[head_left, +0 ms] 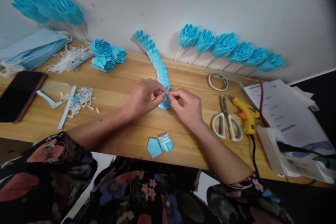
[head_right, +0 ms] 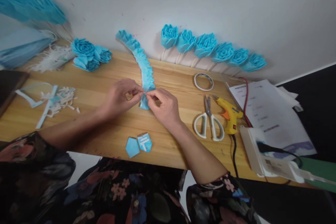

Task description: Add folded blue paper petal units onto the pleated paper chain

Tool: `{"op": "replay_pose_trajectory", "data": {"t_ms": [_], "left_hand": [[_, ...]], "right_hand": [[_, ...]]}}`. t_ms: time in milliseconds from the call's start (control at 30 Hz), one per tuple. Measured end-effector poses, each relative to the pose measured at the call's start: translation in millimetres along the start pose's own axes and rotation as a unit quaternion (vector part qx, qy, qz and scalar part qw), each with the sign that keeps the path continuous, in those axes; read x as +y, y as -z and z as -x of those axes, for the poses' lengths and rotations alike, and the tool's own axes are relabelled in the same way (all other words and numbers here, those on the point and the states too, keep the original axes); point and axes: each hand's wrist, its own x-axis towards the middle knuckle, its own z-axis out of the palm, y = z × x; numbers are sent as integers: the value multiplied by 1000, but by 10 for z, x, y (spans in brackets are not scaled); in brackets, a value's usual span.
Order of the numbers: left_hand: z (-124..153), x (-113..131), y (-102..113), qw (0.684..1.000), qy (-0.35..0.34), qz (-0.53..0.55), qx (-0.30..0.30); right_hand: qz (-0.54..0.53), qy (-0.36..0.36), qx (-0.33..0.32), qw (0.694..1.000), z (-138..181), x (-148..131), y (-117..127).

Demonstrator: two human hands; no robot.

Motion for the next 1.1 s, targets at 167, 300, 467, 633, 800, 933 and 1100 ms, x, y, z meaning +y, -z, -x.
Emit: {"op": "replay_pose_trajectory", "data": {"t_ms": [167, 300, 467, 633, 800, 933, 1100], "left_hand": [[-57, 22, 66, 997, 57, 51, 11], [-100, 67, 332, 994, 100, 42, 32], [303, -68, 1014, 988, 122, -75, 51], [1111, -523, 1556, 967, 169, -185, 52], [1437, -722, 1662, 939, 167, -270, 132], [1168, -391, 1495, 944, 129, -276, 129], [565, 36, 969, 992, 122, -38, -15]], "right_hand": [[-95, -98, 2, 991, -47, 70, 19], [-185, -179, 15, 966, -83, 162, 28], [-253, -203, 6, 946, -97, 163, 28], [-278, -205, -9, 938, -100, 116, 15], [-287, -204, -23, 936, -91, 116, -4], [-270, -188, -60, 943, -73, 127, -11], [-248, -158, -104, 950, -59, 95, 7]]}}
